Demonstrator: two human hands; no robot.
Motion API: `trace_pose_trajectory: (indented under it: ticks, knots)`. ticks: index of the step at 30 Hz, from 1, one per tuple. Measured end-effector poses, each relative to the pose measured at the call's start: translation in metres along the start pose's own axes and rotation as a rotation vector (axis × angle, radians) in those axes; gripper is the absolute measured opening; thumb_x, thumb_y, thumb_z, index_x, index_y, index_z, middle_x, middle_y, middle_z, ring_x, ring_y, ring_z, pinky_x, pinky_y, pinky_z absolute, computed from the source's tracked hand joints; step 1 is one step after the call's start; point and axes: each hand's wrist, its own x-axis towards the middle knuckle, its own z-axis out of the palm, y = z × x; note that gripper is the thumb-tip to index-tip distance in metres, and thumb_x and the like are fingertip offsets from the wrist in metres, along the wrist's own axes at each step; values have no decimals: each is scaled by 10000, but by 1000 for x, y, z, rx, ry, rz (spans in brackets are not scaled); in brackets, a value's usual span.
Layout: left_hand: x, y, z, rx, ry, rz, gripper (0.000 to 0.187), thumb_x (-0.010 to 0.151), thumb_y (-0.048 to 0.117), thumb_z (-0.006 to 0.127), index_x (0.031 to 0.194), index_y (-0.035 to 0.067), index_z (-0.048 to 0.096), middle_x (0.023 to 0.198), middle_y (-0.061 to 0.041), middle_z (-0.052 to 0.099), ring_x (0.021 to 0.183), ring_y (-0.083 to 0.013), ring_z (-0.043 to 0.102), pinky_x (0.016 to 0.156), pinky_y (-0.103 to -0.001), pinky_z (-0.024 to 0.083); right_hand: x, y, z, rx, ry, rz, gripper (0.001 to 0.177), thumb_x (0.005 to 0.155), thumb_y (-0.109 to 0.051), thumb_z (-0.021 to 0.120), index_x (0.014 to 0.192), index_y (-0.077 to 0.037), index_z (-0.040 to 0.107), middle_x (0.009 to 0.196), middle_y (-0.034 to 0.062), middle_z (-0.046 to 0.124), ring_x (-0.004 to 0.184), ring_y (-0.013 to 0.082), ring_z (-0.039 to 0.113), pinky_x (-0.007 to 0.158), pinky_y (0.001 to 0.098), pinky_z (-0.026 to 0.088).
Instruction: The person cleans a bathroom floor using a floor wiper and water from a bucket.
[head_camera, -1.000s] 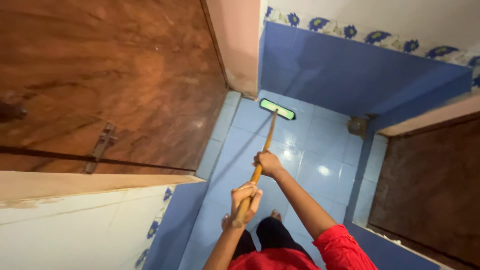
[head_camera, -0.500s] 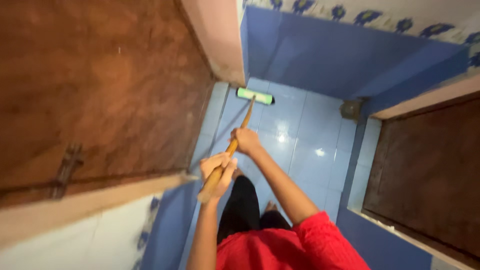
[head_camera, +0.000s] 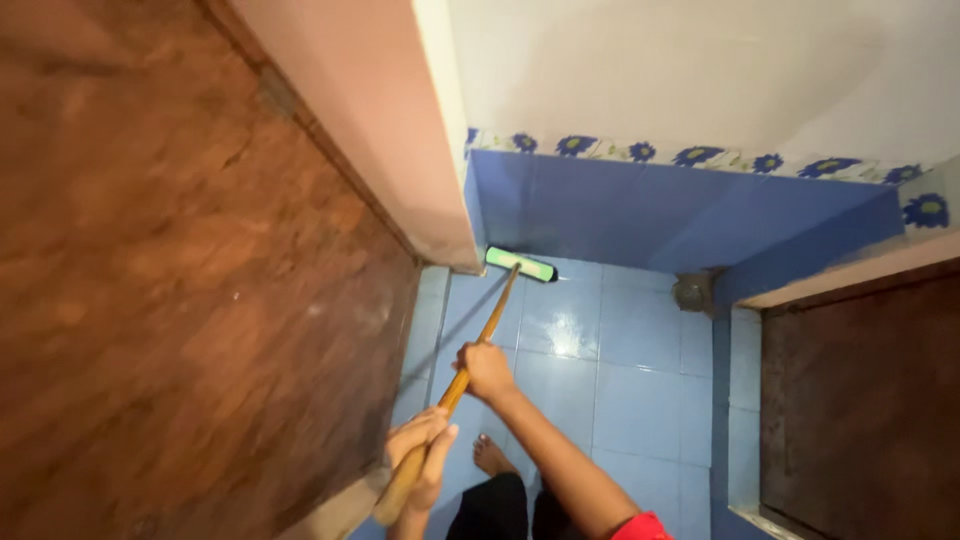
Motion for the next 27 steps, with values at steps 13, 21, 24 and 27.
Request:
trace_pose_trajectory:
  ticks: [13, 21, 24, 27]
  knots:
    - [82, -6, 57, -316, -22, -314, 376, 892, 27, 669, 580, 40, 460, 582, -24, 493, 560, -120, 489, 772, -322, 545, -4, -7, -121, 16, 137, 162, 138, 743, -161, 789, 803, -68, 708, 842, 153, 713, 737, 401, 692, 657, 512, 565]
    - [32, -60, 206, -280, -222, -512, 191, 861, 146, 701, 726, 10, 706, 645, -37, 631, 595, -95, 548, 549, -253, 420, -77, 142, -169, -55, 254, 409, 185, 667, -171, 809, 801, -79, 721, 794, 168, 712, 746, 400, 701, 676, 499, 570]
    - [-3, -67, 250, -332, -319, -550, 150, 857, 93, 658, 725, 25, 680, 671, -24, 633, 621, -90, 561, 566, -258, 444, -115, 181, -181, -178, 302, 492, 201, 836, -247, 770, 770, -66, 715, 818, 167, 703, 765, 411, 688, 686, 521, 554]
    - [-25, -66, 259, -495, -422, -380, 340, 933, 33, 667, 672, 54, 451, 682, -11, 552, 667, -89, 498, 643, -269, 441, -144, 192, -172, -177, 382, 523, 225, 862, -247, 748, 756, -52, 708, 827, 158, 707, 780, 421, 681, 693, 527, 549]
